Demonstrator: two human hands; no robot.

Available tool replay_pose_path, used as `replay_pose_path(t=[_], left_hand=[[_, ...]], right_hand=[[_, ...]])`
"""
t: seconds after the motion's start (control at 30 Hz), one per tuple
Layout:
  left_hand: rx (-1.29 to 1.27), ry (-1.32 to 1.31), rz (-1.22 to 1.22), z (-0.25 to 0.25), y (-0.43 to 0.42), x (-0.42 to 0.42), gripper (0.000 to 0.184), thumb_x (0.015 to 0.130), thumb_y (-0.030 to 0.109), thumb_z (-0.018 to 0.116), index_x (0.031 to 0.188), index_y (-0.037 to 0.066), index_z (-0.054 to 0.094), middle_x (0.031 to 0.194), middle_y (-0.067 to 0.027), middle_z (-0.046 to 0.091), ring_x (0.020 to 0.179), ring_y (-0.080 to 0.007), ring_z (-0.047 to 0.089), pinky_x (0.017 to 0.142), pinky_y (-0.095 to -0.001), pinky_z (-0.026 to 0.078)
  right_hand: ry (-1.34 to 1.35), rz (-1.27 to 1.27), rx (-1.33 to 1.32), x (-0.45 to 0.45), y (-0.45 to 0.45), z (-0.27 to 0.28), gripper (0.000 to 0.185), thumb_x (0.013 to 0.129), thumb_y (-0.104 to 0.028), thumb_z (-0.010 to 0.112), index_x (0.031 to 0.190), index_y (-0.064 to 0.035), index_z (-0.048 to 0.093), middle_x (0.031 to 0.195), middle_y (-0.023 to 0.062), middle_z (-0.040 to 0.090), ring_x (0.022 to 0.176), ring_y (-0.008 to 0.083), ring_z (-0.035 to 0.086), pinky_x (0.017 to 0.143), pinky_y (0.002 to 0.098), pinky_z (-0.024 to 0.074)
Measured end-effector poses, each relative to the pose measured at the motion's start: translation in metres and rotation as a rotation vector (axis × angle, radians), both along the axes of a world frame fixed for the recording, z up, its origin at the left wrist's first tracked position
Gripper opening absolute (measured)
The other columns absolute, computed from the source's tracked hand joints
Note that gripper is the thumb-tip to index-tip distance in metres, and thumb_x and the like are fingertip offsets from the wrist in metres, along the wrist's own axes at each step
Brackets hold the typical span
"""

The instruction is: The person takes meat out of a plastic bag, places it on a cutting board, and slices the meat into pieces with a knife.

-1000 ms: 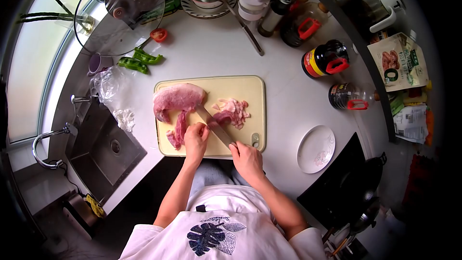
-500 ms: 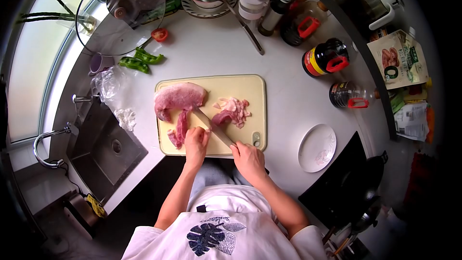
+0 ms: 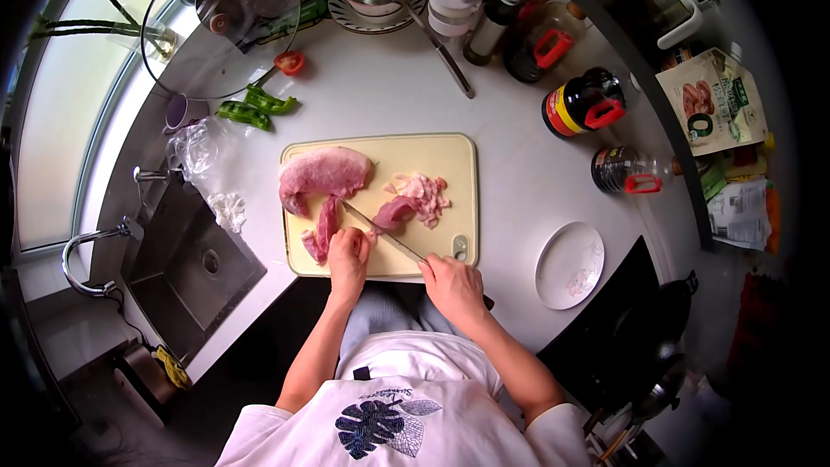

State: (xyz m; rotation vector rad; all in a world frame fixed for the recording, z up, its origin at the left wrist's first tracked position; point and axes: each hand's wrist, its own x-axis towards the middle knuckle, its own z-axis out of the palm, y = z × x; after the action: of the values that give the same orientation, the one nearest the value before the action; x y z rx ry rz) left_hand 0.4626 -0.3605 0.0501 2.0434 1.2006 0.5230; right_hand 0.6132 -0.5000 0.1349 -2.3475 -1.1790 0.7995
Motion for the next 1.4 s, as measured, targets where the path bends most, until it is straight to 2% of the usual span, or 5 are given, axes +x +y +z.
replay_pose_path(t=[0.37,0.57,0.63,1.07,1.4], left_hand=[[-0.037,-0.024,0.014,0.0,-0.002,-0.01,0.014,0.086,0.005,0.07,0.079,0.0,0.059,0.073,-0.0123,0.051,0.07,-0.0297,0.049,0.065,-0.0417,0.04],[-0.031,0.105,0.008,0.014,-0.001,-0.006,0.016,0.084,0.006,0.068,0.096,0.001,0.058,0.09,-0.0149,0.054,0.086,-0.0352,0.056,0.078,-0.0461,0.047],[0.223,0.035,0.038,0.019,0.002,0.001,0.022,0.083,0.007,0.068,0.102,0.001,0.058,0.096,-0.015,0.055,0.093,-0.0361,0.057,0.084,-0.0471,0.047],[0.045,0.026,0.087,-0.008,0.001,0.017,0.011,0.084,0.007,0.071,0.081,0.001,0.061,0.081,-0.0126,0.055,0.08,-0.0312,0.055,0.072,-0.042,0.046],[-0.058,0.002,0.064,-0.003,0.004,0.012,0.009,0.084,0.006,0.068,0.082,0.001,0.061,0.082,-0.0132,0.055,0.081,-0.0323,0.054,0.073,-0.0437,0.045]], right_hand=[[-0.012,-0.039,-0.008,0.017,-0.024,0.001,0.024,0.096,-0.025,0.064,0.088,-0.0018,0.065,0.079,0.0198,0.066,0.072,0.0424,0.064,0.063,0.0501,0.0488],[0.015,-0.056,0.016,0.014,-0.023,0.0,0.026,0.097,-0.026,0.062,0.086,-0.0029,0.063,0.076,0.0189,0.066,0.071,0.0418,0.065,0.063,0.0519,0.0492],[0.015,-0.061,0.02,0.012,-0.023,0.004,0.026,0.097,-0.026,0.061,0.086,-0.0029,0.063,0.077,0.0188,0.066,0.071,0.0417,0.065,0.063,0.052,0.0492],[0.018,-0.065,0.017,-0.001,-0.016,0.008,0.026,0.098,-0.026,0.061,0.086,-0.0027,0.063,0.077,0.0185,0.066,0.072,0.0408,0.065,0.063,0.0512,0.0496],[0.081,-0.1,0.02,-0.015,0.005,0.001,0.025,0.098,-0.025,0.06,0.086,-0.0024,0.062,0.076,0.0195,0.066,0.074,0.0411,0.065,0.065,0.0509,0.0501]])
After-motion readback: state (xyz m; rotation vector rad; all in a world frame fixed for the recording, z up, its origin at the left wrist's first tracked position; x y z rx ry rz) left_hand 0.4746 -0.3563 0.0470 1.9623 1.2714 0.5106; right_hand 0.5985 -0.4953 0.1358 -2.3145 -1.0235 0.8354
